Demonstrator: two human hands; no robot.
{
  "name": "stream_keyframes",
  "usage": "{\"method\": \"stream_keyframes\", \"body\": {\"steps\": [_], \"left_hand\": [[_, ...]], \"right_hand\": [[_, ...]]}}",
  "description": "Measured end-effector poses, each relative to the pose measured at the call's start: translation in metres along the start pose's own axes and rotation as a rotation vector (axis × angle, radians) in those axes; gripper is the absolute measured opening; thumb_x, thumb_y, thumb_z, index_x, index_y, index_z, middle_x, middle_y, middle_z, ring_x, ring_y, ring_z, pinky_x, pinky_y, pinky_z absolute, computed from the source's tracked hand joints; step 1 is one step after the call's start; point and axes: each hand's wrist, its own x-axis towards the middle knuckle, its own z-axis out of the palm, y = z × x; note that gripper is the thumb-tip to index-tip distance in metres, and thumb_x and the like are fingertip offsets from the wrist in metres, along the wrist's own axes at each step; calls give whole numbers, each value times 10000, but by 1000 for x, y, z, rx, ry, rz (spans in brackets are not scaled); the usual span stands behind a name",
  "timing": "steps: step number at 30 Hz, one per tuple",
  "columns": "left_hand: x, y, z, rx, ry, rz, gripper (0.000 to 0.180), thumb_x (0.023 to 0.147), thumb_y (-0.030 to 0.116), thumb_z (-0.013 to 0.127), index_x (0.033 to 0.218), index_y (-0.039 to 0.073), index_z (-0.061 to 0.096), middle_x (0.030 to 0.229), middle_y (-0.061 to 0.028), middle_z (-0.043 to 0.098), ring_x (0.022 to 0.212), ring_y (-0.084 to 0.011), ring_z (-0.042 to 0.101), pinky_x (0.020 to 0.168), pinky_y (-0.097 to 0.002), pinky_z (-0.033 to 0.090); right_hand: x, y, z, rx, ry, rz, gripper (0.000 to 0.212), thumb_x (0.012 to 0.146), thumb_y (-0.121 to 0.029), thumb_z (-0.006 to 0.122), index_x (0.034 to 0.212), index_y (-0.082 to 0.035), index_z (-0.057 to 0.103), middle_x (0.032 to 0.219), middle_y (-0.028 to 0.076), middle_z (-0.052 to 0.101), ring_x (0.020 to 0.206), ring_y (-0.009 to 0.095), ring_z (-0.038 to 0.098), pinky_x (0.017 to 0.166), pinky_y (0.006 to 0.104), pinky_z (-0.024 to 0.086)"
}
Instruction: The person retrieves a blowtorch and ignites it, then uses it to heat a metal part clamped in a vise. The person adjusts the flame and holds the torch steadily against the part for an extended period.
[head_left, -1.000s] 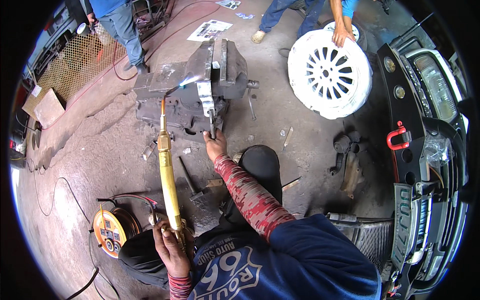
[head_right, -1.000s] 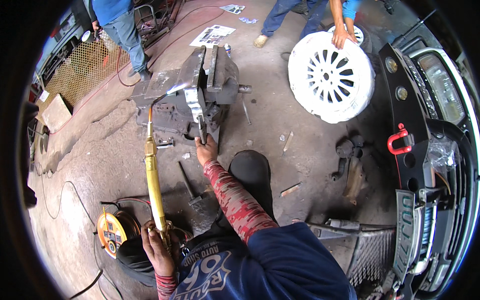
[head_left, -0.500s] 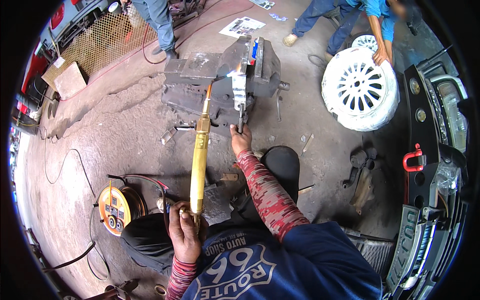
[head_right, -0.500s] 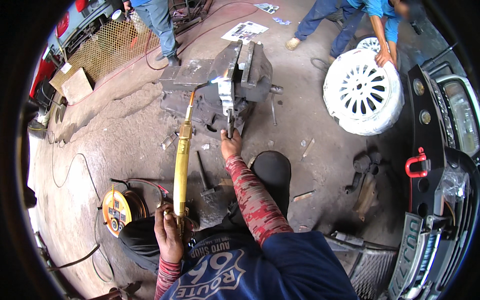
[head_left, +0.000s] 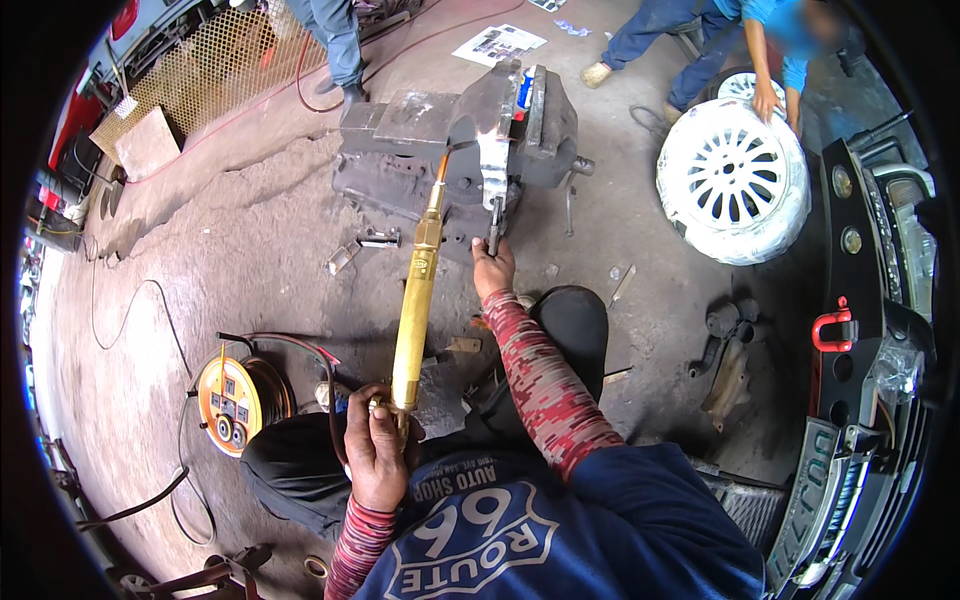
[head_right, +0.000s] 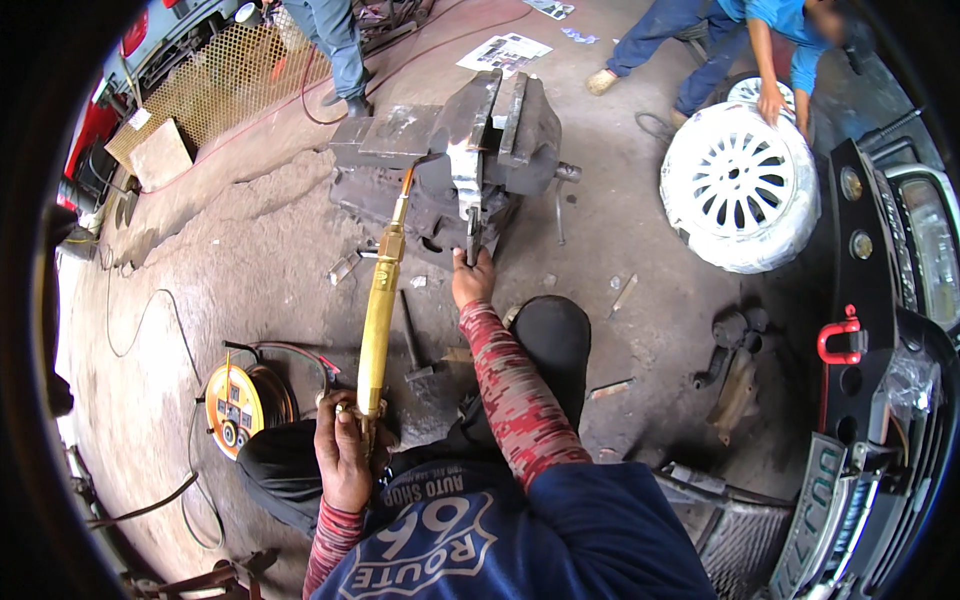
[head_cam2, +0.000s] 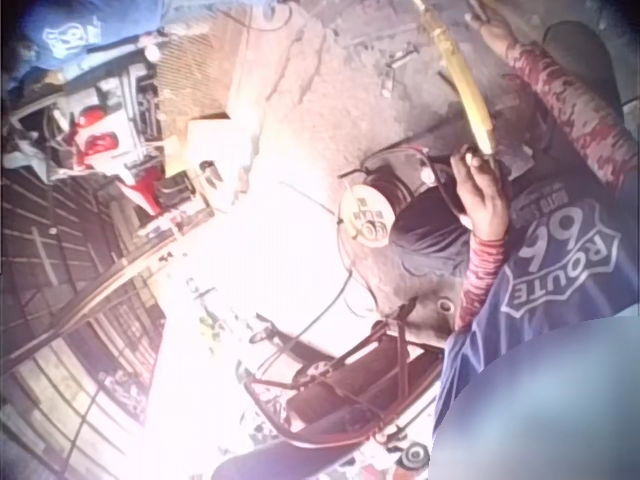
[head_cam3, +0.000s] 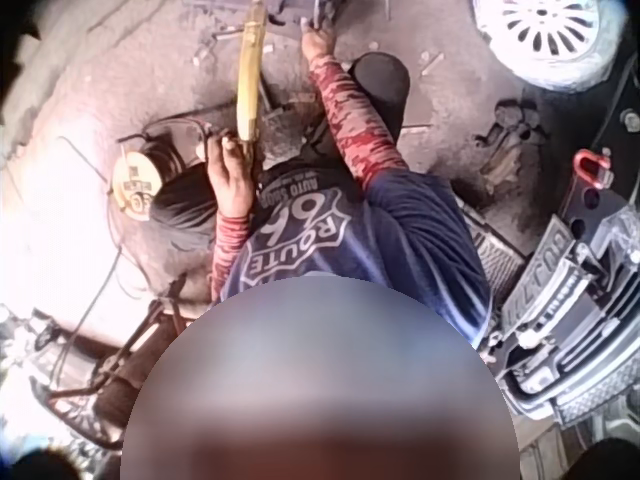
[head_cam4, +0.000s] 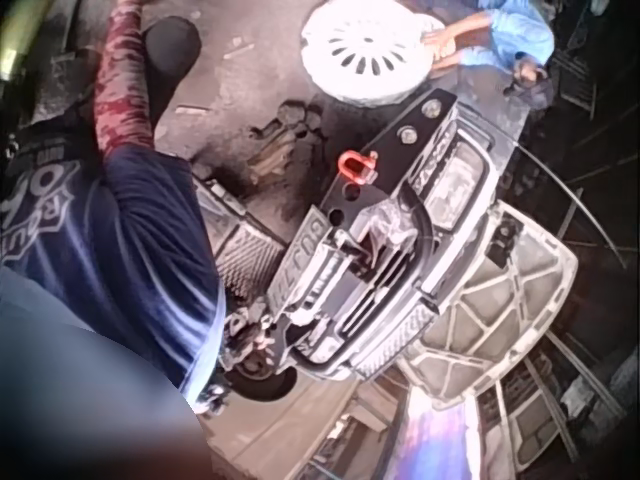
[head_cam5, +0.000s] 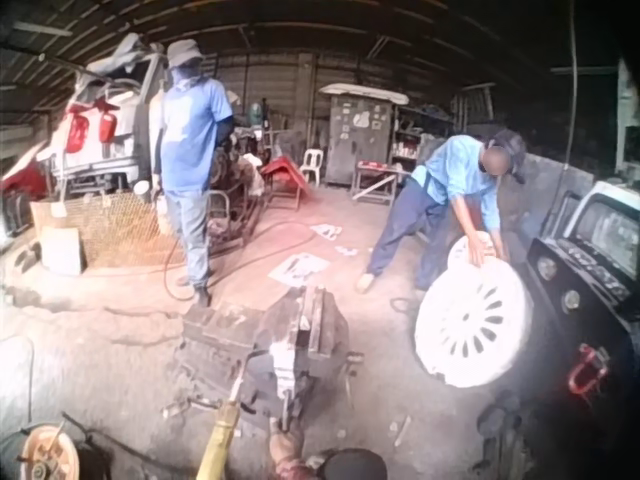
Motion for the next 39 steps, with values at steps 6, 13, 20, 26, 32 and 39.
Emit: {"method": "stream_keyframes", "body": {"steps": [6, 13, 20, 26, 32, 39], "left_hand": [[2, -4, 1, -41, -4, -11, 408, 1059, 421, 408, 1212, 47, 461, 707, -31, 574, 501, -54, 447, 451, -197, 330], [0, -4, 1, -77, -11, -81, 395, 1062, 410, 401, 1204, 47, 466, 703, -32, 574, 500, -56, 447, 454, -202, 332], [0, -4, 2, -51, -9, -46, 397, 1063, 404, 402, 1198, 36, 467, 689, -28, 554, 499, -61, 452, 450, -208, 329], [0, -6, 4, -42, -1, -26, 404, 1061, 405, 408, 1196, 29, 464, 684, -26, 545, 496, -63, 453, 447, -210, 325], [0, -4, 4, -61, -41, -71, 404, 1061, 398, 408, 1193, 20, 460, 693, -28, 543, 500, -64, 459, 448, -209, 328], [2, -7, 6, -40, -22, 6, 398, 1062, 393, 406, 1195, 22, 459, 698, -22, 539, 505, -57, 448, 454, -206, 328]], "right_hand": [[-2, -5, -1, -12, -1, -4, 219, 891, -200, 715, 931, -32, 580, 778, 92, 615, 729, 243, 563, 719, 392, 462], [-1, -3, 0, 35, -7, 11, 192, 894, -176, 715, 912, -36, 585, 771, 74, 606, 728, 215, 550, 720, 375, 456], [-2, -4, 0, 70, -13, 9, 184, 894, -161, 714, 900, -30, 584, 743, 64, 594, 704, 193, 536, 695, 363, 447], [-1, -3, 1, 112, -27, -9, 173, 897, -156, 708, 906, -29, 591, 753, 61, 603, 707, 188, 537, 705, 360, 454], [-2, -6, 0, 118, -30, 16, 176, 902, -169, 702, 920, -29, 597, 761, 59, 613, 710, 184, 546, 711, 364, 460], [-4, -11, 1, 60, -26, 49, 144, 924, -95, 686, 860, -77, 559, 777, -45, 530, 717, 91, 459, 697, 268, 419]]}}
